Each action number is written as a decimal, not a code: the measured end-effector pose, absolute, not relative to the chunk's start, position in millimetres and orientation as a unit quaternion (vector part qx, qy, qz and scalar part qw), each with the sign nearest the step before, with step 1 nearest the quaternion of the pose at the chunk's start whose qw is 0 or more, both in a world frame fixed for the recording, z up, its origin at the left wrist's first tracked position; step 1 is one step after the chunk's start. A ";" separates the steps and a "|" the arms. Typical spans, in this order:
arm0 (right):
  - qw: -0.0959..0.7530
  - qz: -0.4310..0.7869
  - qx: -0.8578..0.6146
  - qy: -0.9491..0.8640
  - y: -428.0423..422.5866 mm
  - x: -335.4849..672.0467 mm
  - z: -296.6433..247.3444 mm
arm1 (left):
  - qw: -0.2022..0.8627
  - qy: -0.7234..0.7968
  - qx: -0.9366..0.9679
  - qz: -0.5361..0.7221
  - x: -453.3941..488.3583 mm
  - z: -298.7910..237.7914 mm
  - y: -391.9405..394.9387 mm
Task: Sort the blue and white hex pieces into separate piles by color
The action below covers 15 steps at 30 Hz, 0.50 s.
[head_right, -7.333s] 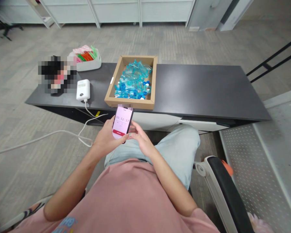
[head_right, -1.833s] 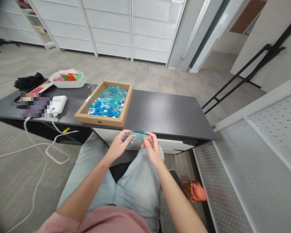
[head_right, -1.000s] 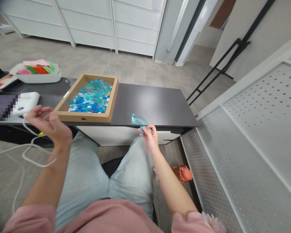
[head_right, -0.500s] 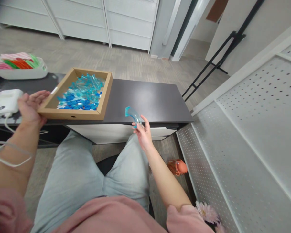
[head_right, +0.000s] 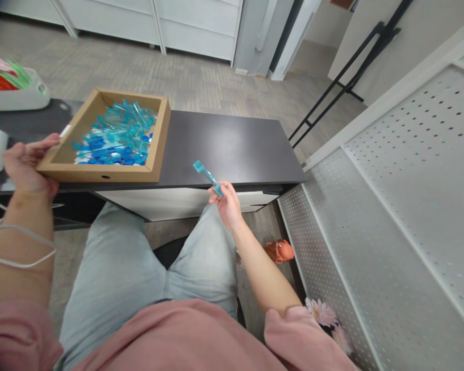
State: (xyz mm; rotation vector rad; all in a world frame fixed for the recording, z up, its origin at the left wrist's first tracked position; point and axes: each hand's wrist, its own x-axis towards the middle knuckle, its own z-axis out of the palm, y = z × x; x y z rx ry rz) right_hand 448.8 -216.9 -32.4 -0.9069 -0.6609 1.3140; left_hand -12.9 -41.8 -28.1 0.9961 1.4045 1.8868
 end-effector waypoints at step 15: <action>0.671 0.550 -0.379 -0.321 -224.0 450.8 -27.0 | 0.272 0.530 0.369 0.713 -19.2 -31.3 -36.5</action>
